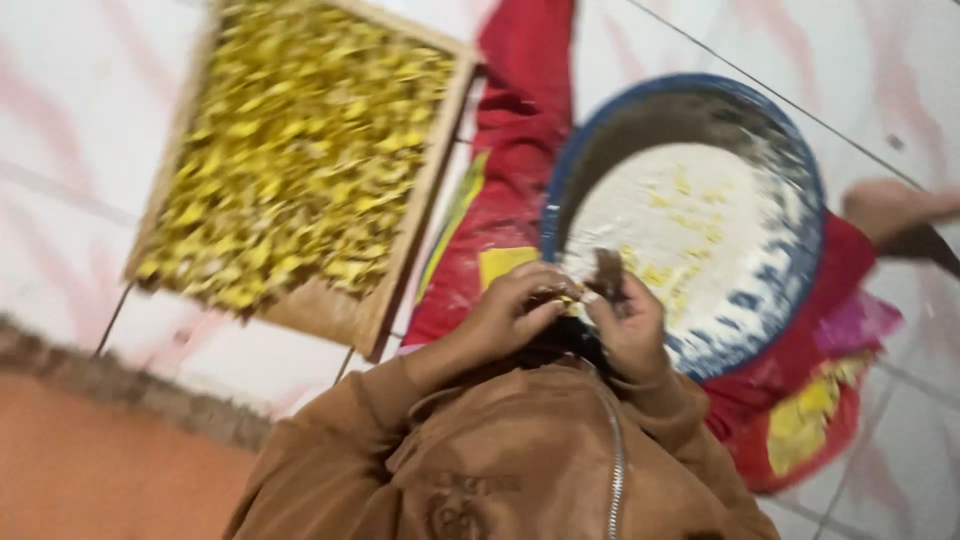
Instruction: A person sitting on the floor manually folds yellow dough squares with a white filling using a fork.
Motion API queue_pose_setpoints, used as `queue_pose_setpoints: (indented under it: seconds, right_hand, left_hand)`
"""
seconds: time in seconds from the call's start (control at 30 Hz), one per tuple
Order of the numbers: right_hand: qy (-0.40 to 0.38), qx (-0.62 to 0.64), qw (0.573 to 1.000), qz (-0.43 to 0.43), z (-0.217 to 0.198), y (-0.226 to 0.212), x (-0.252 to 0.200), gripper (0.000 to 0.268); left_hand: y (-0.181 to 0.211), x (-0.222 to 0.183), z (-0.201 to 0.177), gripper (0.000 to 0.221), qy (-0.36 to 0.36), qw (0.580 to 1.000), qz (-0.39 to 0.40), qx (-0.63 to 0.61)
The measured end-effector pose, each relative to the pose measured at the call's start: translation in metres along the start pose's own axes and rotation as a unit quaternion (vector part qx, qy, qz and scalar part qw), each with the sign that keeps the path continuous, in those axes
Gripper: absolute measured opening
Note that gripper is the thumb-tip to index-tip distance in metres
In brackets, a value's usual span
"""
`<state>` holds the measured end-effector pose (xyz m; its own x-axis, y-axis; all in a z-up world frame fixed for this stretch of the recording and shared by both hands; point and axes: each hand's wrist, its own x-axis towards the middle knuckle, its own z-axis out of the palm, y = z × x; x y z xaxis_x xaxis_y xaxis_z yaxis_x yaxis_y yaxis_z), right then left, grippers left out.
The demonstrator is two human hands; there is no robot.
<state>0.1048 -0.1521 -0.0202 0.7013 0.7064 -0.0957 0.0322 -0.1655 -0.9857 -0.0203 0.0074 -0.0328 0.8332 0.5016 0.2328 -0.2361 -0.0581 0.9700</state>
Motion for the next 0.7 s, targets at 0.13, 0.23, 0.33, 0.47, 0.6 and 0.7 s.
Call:
queue_pose_setpoints:
  seconds: [0.13, 0.23, 0.33, 0.47, 0.6, 0.7]
  right_hand:
    - [0.014, -0.046, 0.999, -0.002, 0.009, -0.024, 0.0, 0.02]
    - [0.03, -0.075, 0.997, -0.009, 0.011, -0.041, -0.004, 0.017]
    - [0.035, -0.09, 0.995, -0.007, -0.003, -0.019, -0.012, 0.013]
    - [0.048, -0.088, 0.995, 0.01, -0.014, -0.001, -0.022, 0.008]
    - [0.048, -0.094, 0.994, 0.001, -0.019, 0.004, -0.023, 0.004]
    - [0.055, -0.086, 0.995, 0.009, 0.003, -0.026, -0.018, 0.007]
  left_hand:
    - [-0.009, -0.024, -0.039, 0.016, 0.11, 0.994, -0.005, -0.002]
    - [-0.018, -0.055, -0.095, 0.015, 0.194, 0.974, -0.061, 0.098]
    - [-0.039, -0.101, -0.157, 0.014, 0.278, 0.92, -0.093, 0.262]
    - [-0.079, -0.163, -0.21, 0.016, 0.331, 0.793, -0.176, 0.48]
    - [-0.107, -0.178, -0.23, 0.016, 0.337, 0.739, -0.243, 0.53]
    - [-0.108, -0.169, -0.226, 0.014, 0.325, 0.736, -0.242, 0.542]
